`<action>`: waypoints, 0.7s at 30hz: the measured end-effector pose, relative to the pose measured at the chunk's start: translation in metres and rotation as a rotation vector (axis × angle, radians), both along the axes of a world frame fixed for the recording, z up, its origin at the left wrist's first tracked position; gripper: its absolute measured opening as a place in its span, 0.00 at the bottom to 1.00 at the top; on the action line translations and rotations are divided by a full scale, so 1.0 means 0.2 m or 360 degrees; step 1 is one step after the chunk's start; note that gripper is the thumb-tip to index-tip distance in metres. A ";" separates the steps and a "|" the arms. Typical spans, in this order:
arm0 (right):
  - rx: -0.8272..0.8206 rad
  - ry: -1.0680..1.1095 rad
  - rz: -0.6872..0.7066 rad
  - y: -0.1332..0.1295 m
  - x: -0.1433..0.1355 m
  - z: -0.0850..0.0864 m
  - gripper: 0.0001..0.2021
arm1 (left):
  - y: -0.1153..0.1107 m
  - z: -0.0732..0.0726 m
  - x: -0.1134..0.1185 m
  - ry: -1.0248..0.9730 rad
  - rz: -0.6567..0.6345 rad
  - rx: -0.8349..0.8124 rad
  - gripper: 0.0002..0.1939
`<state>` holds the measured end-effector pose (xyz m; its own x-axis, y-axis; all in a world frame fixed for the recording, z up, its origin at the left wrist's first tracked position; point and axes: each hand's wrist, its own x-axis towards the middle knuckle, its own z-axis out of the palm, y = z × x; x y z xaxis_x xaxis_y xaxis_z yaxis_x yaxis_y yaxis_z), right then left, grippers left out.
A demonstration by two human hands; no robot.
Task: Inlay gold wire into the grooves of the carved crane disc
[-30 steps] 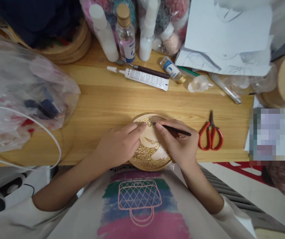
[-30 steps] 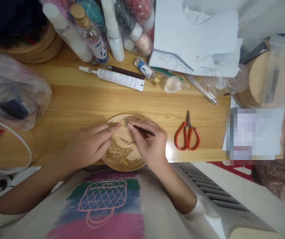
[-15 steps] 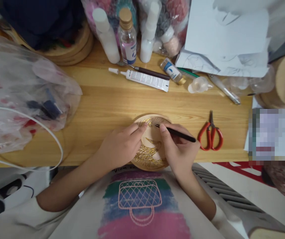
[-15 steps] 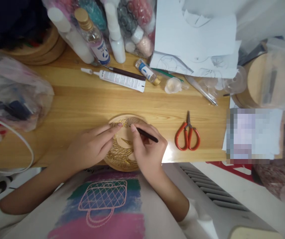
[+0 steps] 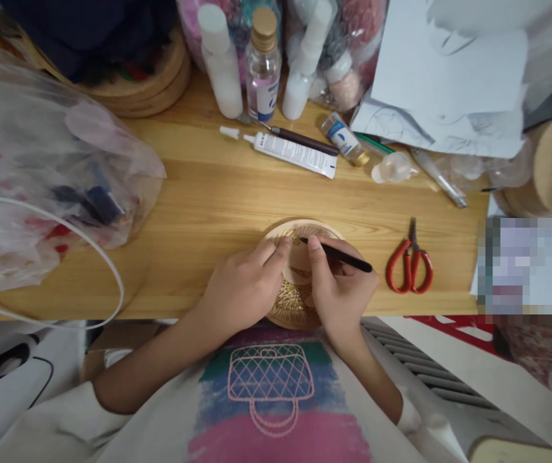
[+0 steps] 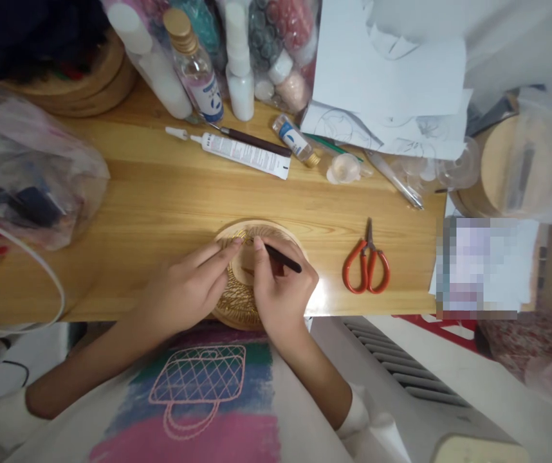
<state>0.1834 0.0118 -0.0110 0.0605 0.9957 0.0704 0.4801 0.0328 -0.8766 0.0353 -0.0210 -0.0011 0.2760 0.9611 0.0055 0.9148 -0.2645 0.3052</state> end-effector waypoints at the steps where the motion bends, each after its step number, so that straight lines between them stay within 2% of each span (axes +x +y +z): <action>1: 0.0002 0.0002 -0.0003 0.00 0.00 0.00 0.05 | 0.00 0.00 0.00 0.0016 0.0003 0.0005 0.20; 21: 0.0133 -0.0121 0.0032 -0.01 -0.01 0.00 0.04 | 0.00 0.00 0.00 -0.0005 0.0021 -0.0002 0.20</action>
